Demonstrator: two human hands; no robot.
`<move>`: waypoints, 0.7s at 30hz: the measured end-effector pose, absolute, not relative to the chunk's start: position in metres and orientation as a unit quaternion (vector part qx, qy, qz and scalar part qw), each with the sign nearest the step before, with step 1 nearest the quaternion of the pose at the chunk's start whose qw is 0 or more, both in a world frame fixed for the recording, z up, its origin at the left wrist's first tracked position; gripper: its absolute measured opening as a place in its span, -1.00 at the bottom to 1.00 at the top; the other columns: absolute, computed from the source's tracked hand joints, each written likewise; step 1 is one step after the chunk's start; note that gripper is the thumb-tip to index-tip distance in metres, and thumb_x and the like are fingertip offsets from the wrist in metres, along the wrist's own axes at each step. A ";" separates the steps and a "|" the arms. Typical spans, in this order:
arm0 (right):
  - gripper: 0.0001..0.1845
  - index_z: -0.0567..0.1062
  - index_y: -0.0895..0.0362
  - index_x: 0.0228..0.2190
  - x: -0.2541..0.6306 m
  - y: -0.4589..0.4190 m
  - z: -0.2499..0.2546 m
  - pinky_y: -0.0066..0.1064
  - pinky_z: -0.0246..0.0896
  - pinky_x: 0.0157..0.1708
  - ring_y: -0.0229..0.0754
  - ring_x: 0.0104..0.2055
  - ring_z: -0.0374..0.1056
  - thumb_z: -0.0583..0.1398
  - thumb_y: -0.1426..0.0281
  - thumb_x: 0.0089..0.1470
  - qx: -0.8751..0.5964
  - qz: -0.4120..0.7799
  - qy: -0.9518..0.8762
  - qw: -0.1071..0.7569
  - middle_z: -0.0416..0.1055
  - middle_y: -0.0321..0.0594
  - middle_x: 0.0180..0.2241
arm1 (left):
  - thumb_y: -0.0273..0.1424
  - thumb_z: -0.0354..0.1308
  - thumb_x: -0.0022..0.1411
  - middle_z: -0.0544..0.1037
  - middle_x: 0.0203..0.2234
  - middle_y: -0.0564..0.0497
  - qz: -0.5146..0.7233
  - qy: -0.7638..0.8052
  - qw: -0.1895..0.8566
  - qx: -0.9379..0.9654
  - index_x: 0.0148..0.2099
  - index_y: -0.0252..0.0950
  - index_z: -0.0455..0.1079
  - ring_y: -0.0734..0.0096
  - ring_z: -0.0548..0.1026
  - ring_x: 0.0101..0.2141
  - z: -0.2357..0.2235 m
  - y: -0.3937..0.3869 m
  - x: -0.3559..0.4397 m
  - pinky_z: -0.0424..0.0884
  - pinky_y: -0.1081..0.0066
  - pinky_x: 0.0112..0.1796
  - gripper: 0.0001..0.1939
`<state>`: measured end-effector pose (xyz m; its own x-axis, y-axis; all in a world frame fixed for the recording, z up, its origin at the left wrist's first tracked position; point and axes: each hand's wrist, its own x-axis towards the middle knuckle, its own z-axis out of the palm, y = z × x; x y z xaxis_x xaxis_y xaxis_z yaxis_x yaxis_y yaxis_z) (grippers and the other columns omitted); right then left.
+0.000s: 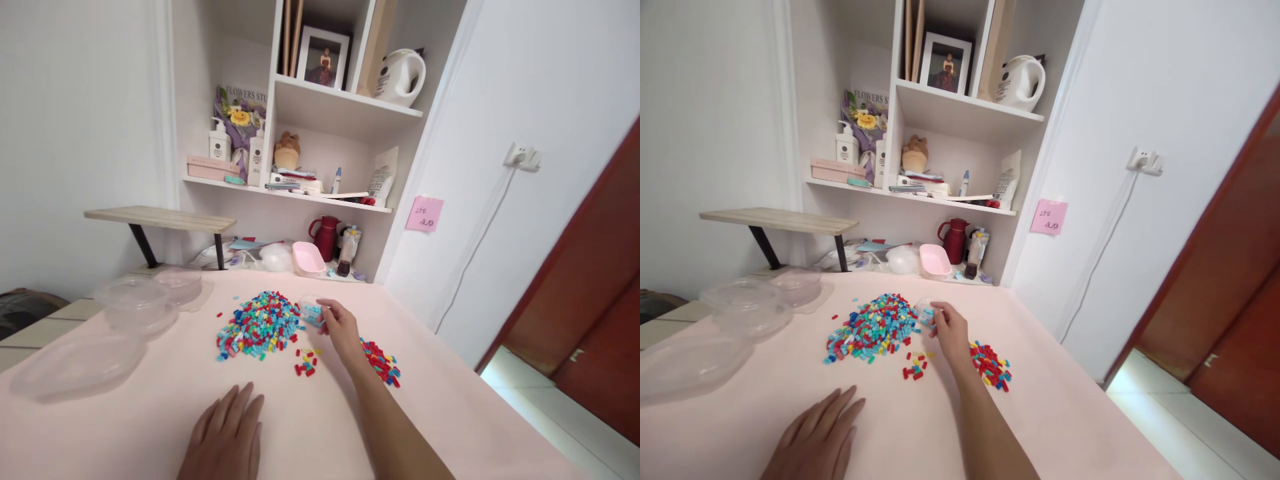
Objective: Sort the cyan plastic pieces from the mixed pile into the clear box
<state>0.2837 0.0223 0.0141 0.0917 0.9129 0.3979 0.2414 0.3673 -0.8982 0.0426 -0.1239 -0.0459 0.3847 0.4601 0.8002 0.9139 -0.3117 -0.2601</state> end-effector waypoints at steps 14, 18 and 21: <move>-0.62 0.57 0.10 -0.42 0.270 0.015 0.004 -0.30 0.29 -0.12 -0.14 -0.20 0.41 0.02 0.67 -0.05 -0.455 0.179 -0.809 0.327 0.48 -0.21 -0.36 | -0.36 0.01 0.20 0.65 -0.12 0.09 -0.302 -0.450 0.381 -0.749 -0.06 -0.14 0.47 0.34 0.56 -0.10 -0.037 -0.126 0.043 0.32 0.29 -0.10 -0.70; -0.65 0.57 0.09 -0.35 0.269 0.016 0.004 -0.32 0.26 -0.14 -0.16 -0.21 0.40 0.03 0.63 0.05 -0.462 0.176 -0.801 0.337 0.50 -0.21 -0.30 | -0.35 0.01 0.20 0.65 -0.11 0.09 -0.304 -0.451 0.377 -0.750 -0.06 -0.13 0.47 0.34 0.55 -0.10 -0.040 -0.126 0.041 0.31 0.30 -0.11 -0.70; -0.76 0.58 0.07 -0.34 0.269 0.013 0.006 -0.30 0.21 -0.06 -0.13 -0.14 0.38 0.10 0.51 0.15 -0.443 0.162 -0.828 0.303 0.52 -0.22 -0.28 | -0.34 0.03 0.21 0.64 -0.08 0.11 -0.304 -0.457 0.366 -0.751 -0.04 -0.11 0.47 0.35 0.54 -0.07 -0.044 -0.125 0.040 0.31 0.32 -0.09 -0.70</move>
